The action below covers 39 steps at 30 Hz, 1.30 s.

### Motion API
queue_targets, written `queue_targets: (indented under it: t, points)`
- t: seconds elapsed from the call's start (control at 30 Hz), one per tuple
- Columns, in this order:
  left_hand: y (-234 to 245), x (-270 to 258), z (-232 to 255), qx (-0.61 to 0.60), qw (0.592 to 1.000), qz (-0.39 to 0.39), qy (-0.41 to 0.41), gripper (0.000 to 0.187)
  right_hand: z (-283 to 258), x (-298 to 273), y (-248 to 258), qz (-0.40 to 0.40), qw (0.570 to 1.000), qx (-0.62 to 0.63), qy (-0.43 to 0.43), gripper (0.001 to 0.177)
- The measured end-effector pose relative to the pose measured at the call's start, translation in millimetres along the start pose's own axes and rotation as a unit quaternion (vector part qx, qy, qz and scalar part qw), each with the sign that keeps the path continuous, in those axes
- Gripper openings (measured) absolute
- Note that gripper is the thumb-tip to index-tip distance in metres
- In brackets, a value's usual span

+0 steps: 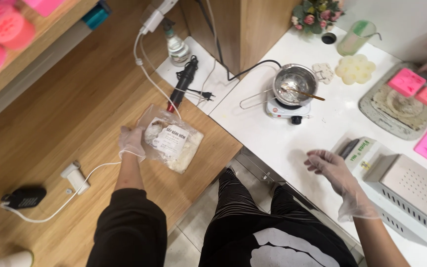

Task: Scooping soy wax flakes from a bag into a small metal pot on a hot plate and stirring it as it melts.

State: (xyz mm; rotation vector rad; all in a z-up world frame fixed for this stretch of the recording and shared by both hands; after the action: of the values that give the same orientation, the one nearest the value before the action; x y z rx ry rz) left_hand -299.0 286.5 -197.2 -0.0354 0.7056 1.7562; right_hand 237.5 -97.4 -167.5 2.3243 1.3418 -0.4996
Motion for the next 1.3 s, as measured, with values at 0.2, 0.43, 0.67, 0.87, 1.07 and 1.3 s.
queue_targets:
  t: [0.2, 0.43, 0.67, 0.87, 1.07, 1.3]
  points:
    - [3, 53, 10, 0.292, 0.943, -0.064, -0.147, 0.038, -66, 15, 11, 0.124, 0.988, 0.023, 0.093, 0.064]
    - [25, -118, 116, 0.304, 0.929, 0.031, -0.210, 0.023, -114, 85, 10, 0.174, 0.978, -0.014, 0.116, 0.061]
    - [0, -233, 162, 0.274, 0.816, -0.111, -0.497, 0.016, -111, 124, 17, 0.168, 0.962, 0.052, 0.208, 0.025]
    - [-48, -267, 147, 0.354, 0.729, -0.156, -0.564, 0.010, -172, 66, 9, 0.251, 0.835, -0.252, 0.421, 0.011]
    - [-71, -292, 153, 0.298, 0.709, -0.229, -0.597, 0.011, -202, 77, -6, 0.216, 0.719, -0.473, 0.461, 0.009]
    - [-93, -301, 153, 0.244, 0.706, -0.266, -0.609, 0.016, -199, 110, 1, 0.126, 0.870, -0.292, 0.376, 0.013]
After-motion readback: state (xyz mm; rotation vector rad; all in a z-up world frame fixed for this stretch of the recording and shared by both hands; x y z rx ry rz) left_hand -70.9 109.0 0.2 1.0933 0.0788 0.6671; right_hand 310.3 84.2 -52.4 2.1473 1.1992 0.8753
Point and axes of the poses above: each hand's wrist, its own x-axis towards the middle knuckle, its own y-axis out of the back of the hand, z = x × y, the point moved 4 cm from there along x, towards the middle knuckle, and after that the axes turned 5 degrees about x, right-handed, at the moved point
